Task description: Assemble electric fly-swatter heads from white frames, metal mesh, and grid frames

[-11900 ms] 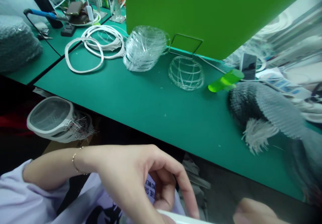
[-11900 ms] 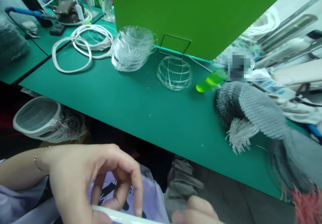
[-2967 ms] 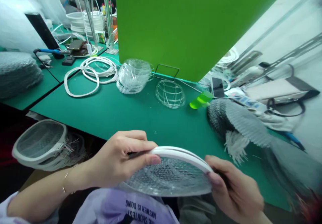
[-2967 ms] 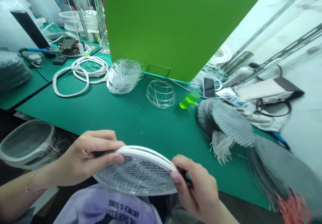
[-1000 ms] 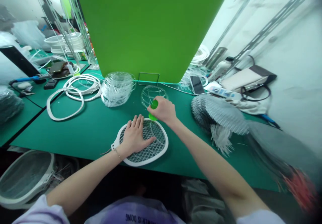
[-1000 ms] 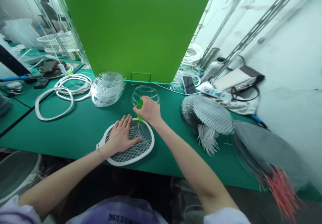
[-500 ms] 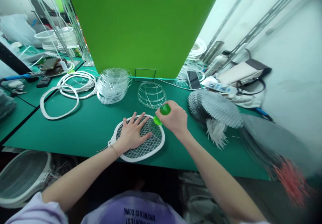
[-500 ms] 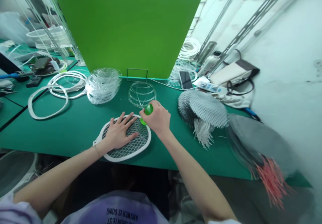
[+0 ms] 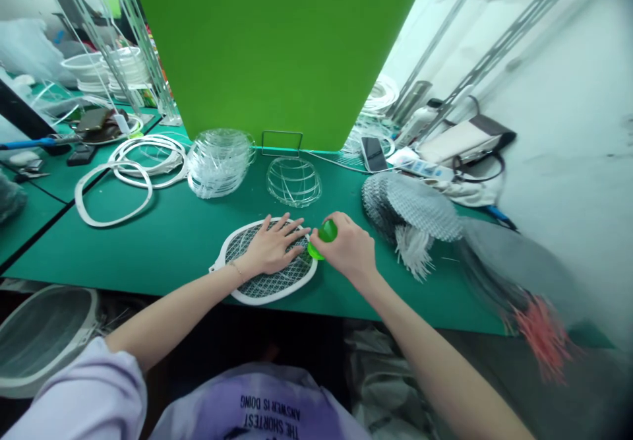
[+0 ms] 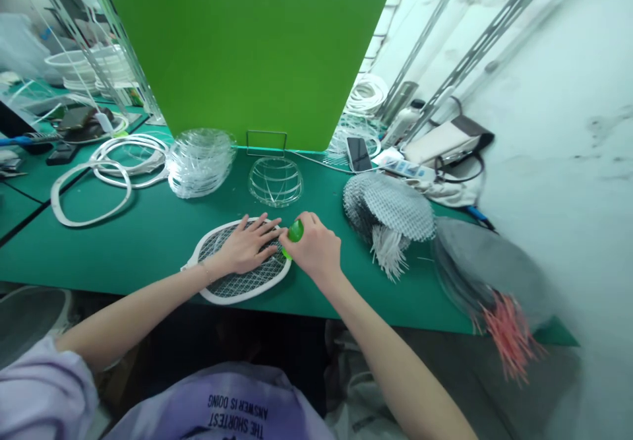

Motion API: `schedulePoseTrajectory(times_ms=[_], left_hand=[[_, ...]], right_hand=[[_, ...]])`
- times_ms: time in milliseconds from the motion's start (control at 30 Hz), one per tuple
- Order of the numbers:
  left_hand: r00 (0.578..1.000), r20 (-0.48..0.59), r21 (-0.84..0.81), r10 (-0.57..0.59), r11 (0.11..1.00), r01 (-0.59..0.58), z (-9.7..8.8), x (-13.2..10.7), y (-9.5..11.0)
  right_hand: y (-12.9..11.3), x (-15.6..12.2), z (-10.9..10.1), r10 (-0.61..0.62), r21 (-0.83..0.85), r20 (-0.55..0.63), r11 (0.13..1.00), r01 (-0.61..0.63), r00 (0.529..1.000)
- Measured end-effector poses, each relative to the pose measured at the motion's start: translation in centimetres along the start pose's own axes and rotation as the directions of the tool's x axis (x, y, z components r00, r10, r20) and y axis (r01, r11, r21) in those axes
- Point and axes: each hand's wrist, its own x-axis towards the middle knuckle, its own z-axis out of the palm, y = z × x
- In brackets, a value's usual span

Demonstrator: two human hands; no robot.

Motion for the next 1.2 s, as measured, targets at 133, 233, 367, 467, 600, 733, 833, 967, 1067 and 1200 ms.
schedulePoseTrajectory(times_ms=[133,233,367,467,600,733,833,967,1067,1200], left_hand=[[1.000,-0.005,-0.008,-0.006,1.000,0.006,0.8,0.2,-0.1],[1.000,-0.004,-0.004,-0.008,1.000,0.008,0.9,0.2,-0.2],[1.000,0.006,-0.001,-0.002,1.000,0.002,0.7,0.2,-0.1],[1.000,0.007,0.001,-0.005,1.000,0.005,0.7,0.2,-0.1],[1.000,0.012,-0.005,-0.013,1.000,0.013,0.8,0.2,-0.1],[1.000,0.021,-0.013,0.007,1.000,-0.006,0.9,0.2,-0.3],[1.000,0.008,-0.004,0.025,1.000,-0.025,0.9,0.1,-0.3],[0.999,-0.017,-0.004,0.029,1.000,-0.030,0.8,0.1,-0.3],[0.999,-0.038,-0.003,0.024,1.000,-0.024,0.9,0.0,-0.3],[0.998,-0.049,-0.002,0.037,0.999,-0.037,1.1,0.2,-0.3]], right_hand=[[-0.9,-1.8,-0.8,-0.028,0.056,-0.041,0.998,0.030,0.999],[-1.4,-3.2,-1.0,-0.069,0.036,-0.008,0.997,0.069,0.998],[-1.7,-4.2,-1.2,-0.099,0.035,-0.049,0.994,0.101,0.994],[-1.9,-4.7,-1.5,-0.140,0.015,-0.050,0.990,0.141,0.989],[-2.9,-6.1,-1.3,-0.173,0.082,-0.083,0.980,0.179,0.981],[-3.1,-6.2,-1.4,-0.193,0.083,-0.018,0.977,0.194,0.981],[-1.3,-2.1,-2.4,-0.089,0.126,-0.105,0.987,0.102,0.990],[3.3,8.1,-2.4,0.177,0.001,-0.270,0.983,-0.183,0.947],[6.3,14.4,0.1,0.248,-0.084,-0.219,0.959,-0.272,0.944],[8.3,18.0,3.4,0.273,-0.150,-0.037,0.950,-0.275,0.961]])
